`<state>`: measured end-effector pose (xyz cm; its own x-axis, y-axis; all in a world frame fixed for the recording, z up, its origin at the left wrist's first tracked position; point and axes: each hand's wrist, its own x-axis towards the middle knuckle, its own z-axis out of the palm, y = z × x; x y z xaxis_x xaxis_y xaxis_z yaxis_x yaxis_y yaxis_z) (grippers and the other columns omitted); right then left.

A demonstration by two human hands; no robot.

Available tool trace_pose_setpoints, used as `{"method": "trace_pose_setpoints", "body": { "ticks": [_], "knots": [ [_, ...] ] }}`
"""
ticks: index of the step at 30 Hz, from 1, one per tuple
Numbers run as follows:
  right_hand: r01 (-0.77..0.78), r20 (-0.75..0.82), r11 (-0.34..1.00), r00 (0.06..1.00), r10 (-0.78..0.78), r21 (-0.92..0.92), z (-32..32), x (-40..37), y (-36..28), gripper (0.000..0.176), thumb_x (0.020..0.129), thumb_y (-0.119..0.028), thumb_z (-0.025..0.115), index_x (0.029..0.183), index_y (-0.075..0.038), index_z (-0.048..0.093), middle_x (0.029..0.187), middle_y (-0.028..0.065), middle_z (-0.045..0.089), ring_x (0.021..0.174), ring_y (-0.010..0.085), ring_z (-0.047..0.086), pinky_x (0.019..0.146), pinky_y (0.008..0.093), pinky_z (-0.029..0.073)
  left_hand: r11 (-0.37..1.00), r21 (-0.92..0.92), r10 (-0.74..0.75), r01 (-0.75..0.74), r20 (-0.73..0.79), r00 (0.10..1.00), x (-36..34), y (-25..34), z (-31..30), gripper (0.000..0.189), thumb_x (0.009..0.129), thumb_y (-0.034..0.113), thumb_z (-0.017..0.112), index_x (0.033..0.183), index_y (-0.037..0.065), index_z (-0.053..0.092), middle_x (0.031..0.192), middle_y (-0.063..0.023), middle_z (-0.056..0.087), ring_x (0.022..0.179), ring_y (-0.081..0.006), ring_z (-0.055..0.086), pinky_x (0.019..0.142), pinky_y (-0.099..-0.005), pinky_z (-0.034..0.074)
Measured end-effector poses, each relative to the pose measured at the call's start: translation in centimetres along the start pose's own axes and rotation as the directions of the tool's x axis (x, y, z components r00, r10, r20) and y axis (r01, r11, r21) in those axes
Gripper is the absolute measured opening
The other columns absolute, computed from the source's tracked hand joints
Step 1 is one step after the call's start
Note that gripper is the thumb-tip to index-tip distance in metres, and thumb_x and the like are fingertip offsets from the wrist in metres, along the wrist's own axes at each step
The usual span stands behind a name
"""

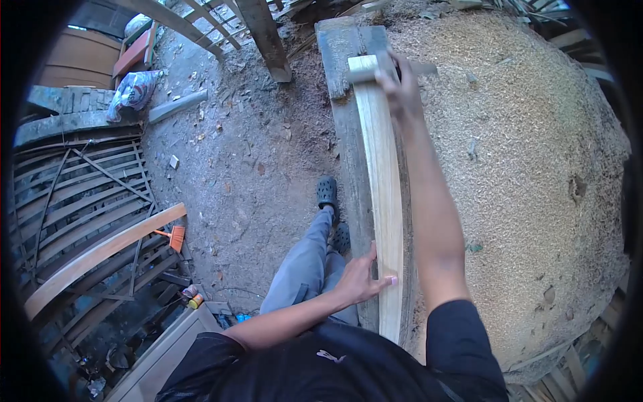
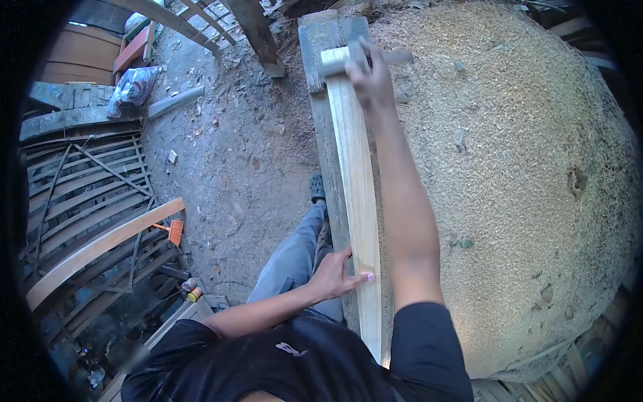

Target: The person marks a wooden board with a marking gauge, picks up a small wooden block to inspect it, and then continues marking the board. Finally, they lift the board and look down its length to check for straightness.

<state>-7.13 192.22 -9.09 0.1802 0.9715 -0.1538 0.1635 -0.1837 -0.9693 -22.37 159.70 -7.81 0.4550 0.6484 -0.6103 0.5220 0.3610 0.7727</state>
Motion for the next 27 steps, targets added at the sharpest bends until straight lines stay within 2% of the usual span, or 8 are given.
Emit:
{"method": "trace_pose_setpoints", "body": {
  "ticks": [6, 9, 13, 16, 20, 22, 25, 27],
  "knots": [
    [0.155, 0.017, 0.987, 0.988, -0.156, 0.050, -1.8, -5.0, 2.2, 0.069, 0.089, -0.030, 0.064, 0.153, -0.012, 0.047, 0.151, 0.0244, 0.050, 0.139, 0.0357, 0.050, 0.119, 0.0464, 0.038, 1.000, 0.013, 0.026, -0.026, 0.024, 0.999, 0.2, 0.1, -0.4, 0.103, 0.083, 0.042, 0.081, 0.151, -0.015, 0.032, 0.108, -0.0379, 0.068, 0.100, -0.0510, 0.069, 0.091, -0.0520, 0.054],
    [0.068, 0.001, 0.987, 0.998, -0.068, 0.145, -0.2, -5.2, 2.1, 0.071, 0.088, -0.031, 0.064, 0.153, -0.010, 0.047, 0.151, 0.0246, 0.050, 0.139, 0.0358, 0.050, 0.118, 0.0463, 0.038, 0.999, -0.017, 0.045, -0.045, 0.012, 0.999, 0.1, 0.7, -0.9, 0.103, 0.082, 0.043, 0.082, 0.150, -0.017, 0.032, 0.110, -0.0379, 0.067, 0.103, -0.0501, 0.069, 0.092, -0.0516, 0.054],
    [0.019, 0.016, 1.000, 1.000, -0.019, 0.012, 0.7, 3.1, -0.8, 0.070, 0.088, -0.031, 0.064, 0.153, -0.010, 0.046, 0.148, 0.0247, 0.053, 0.137, 0.0355, 0.052, 0.117, 0.0470, 0.039, 1.000, -0.018, 0.011, -0.010, 0.012, 1.000, -0.2, 0.8, -0.8, 0.102, 0.083, 0.041, 0.082, 0.148, -0.020, 0.032, 0.111, -0.0368, 0.068, 0.105, -0.0492, 0.069, 0.093, -0.0499, 0.054],
    [0.035, 0.013, 0.998, 0.999, -0.036, 0.048, -0.4, -1.4, -0.5, 0.069, 0.088, -0.026, 0.064, 0.153, -0.011, 0.046, 0.146, 0.0239, 0.053, 0.135, 0.0348, 0.053, 0.117, 0.0473, 0.040, 0.995, 0.000, -0.101, 0.102, 0.109, 0.989, -0.2, 1.8, -1.7, 0.102, 0.084, 0.039, 0.082, 0.149, -0.020, 0.031, 0.113, -0.0362, 0.068, 0.105, -0.0487, 0.069, 0.094, -0.0497, 0.054],
    [-0.001, -0.004, 0.998, 1.000, 0.002, 0.063, -1.0, -5.4, 0.9, 0.067, 0.089, -0.020, 0.064, 0.153, -0.010, 0.047, 0.145, 0.0220, 0.054, 0.134, 0.0330, 0.053, 0.118, 0.0462, 0.039, 1.000, -0.014, -0.025, 0.026, 0.049, 0.999, -0.4, 1.2, -1.2, 0.101, 0.084, 0.038, 0.082, 0.149, -0.019, 0.030, 0.114, -0.0361, 0.068, 0.106, -0.0477, 0.069, 0.094, -0.0498, 0.053],
    [0.067, 0.003, 0.991, 0.998, -0.068, 0.117, 0.0, -0.3, 0.8, 0.067, 0.088, -0.019, 0.064, 0.152, -0.009, 0.047, 0.145, 0.0210, 0.054, 0.134, 0.0331, 0.053, 0.119, 0.0466, 0.039, 0.992, -0.029, 0.118, -0.119, -0.043, 0.992, -0.1, 0.0, -0.4, 0.100, 0.085, 0.038, 0.081, 0.149, -0.018, 0.030, 0.115, -0.0357, 0.067, 0.109, -0.0474, 0.069, 0.096, -0.0499, 0.053],
    [0.087, -0.011, 0.994, 0.996, -0.086, 0.071, 0.9, 3.2, -0.8, 0.071, 0.084, -0.025, 0.067, 0.152, -0.014, 0.049, 0.152, 0.0237, 0.049, 0.140, 0.0358, 0.049, 0.122, 0.0512, 0.033, 0.999, -0.032, 0.015, -0.014, 0.031, 0.999, -0.3, 1.7, -1.5, 0.098, 0.085, 0.037, 0.081, 0.150, -0.017, 0.031, 0.116, -0.0354, 0.067, 0.110, -0.0480, 0.068, 0.098, -0.0503, 0.052],
    [0.000, -0.012, 0.996, 1.000, 0.001, 0.084, 0.6, 1.7, -1.8, 0.066, 0.087, -0.018, 0.064, 0.150, -0.006, 0.049, 0.146, 0.0208, 0.055, 0.134, 0.0308, 0.054, 0.119, 0.0453, 0.038, 0.999, -0.038, 0.007, -0.005, 0.045, 0.999, -0.4, 1.5, -1.4, 0.097, 0.085, 0.036, 0.081, 0.150, -0.016, 0.031, 0.117, -0.0356, 0.067, 0.110, -0.0483, 0.067, 0.098, -0.0503, 0.052]
  ]
}}
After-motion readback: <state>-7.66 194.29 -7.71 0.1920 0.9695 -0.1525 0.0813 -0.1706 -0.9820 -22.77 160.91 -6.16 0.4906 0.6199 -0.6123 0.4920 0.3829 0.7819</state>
